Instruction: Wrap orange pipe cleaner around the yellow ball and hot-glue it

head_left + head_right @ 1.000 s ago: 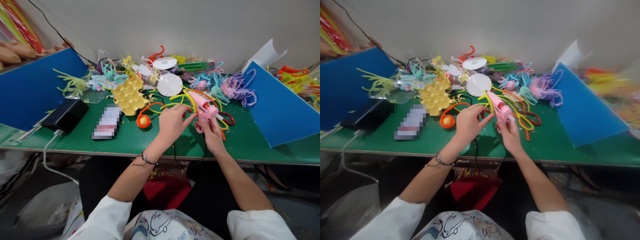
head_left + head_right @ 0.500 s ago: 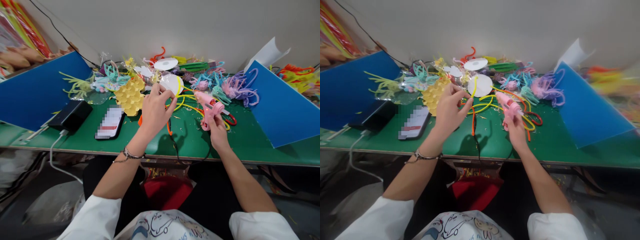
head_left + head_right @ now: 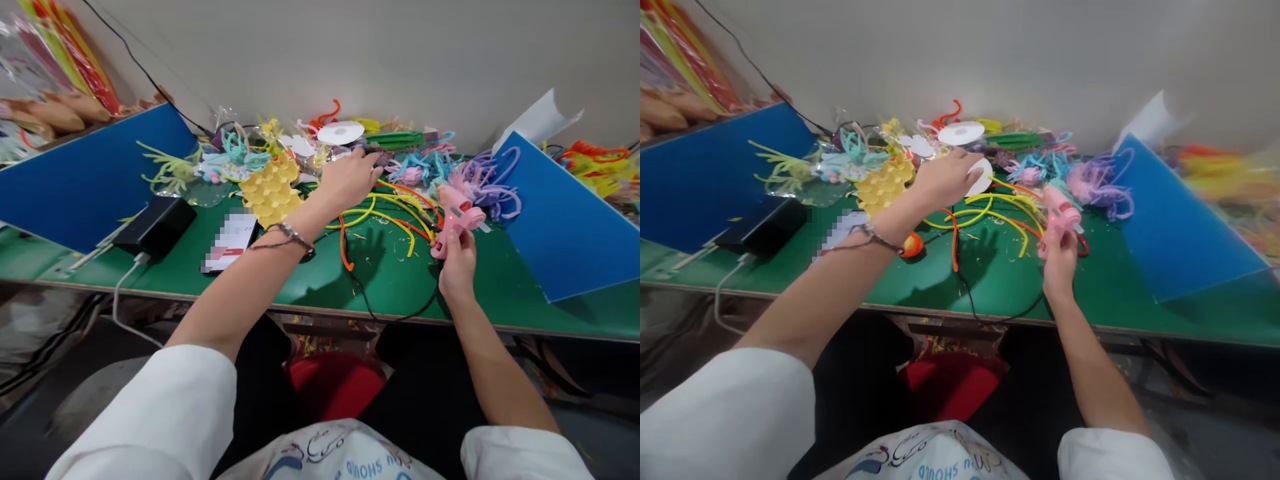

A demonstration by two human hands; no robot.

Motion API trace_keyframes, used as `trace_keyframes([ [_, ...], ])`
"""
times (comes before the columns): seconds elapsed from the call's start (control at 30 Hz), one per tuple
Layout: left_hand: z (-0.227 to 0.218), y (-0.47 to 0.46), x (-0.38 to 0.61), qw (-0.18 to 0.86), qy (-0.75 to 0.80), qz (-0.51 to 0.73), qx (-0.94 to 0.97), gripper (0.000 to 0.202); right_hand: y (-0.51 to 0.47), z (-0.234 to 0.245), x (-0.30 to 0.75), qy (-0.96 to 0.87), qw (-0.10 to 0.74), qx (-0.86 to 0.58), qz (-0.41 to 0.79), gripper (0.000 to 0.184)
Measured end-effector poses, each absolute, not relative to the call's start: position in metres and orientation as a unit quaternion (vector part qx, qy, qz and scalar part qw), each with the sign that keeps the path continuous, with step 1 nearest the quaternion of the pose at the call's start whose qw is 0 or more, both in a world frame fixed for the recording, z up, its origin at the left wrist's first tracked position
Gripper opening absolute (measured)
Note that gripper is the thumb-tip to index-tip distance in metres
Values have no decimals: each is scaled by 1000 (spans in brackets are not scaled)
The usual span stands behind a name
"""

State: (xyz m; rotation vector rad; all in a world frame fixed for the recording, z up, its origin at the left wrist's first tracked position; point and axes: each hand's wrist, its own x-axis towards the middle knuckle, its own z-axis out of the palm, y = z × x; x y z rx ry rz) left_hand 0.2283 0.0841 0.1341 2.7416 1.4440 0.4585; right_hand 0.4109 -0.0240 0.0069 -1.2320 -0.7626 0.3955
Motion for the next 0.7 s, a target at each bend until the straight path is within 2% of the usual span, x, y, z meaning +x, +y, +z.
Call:
trace_keyframes([
  [0.07, 133, 80, 202, 27, 470, 107, 876, 49, -29, 9, 415, -379, 719, -562, 151, 36],
  [0.13, 127, 80, 168, 59, 477, 77, 873, 50, -36, 12, 419, -468, 665, -574, 97, 31],
  [0.2, 119, 82, 132, 106, 479, 67, 869, 53, -43, 16, 424, -597, 554, -579, 39, 26],
  [0.3, 98, 80, 89, 193, 539, 140, 808, 70, -46, 19, 426, -743, 360, -564, -20, 24],
  [0.4, 71, 68, 68, 218, 547, 151, 793, 71, -42, 14, 427, -784, 241, -569, -56, 23],
  [0.57, 30, 46, 66, 169, 555, 197, 790, 89, -36, 4, 435, -774, 181, -605, -31, 23],
  [0.7, 15, 41, 71, 197, 517, 182, 813, 84, -40, 4, 442, -769, 181, -613, -5, 21],
])
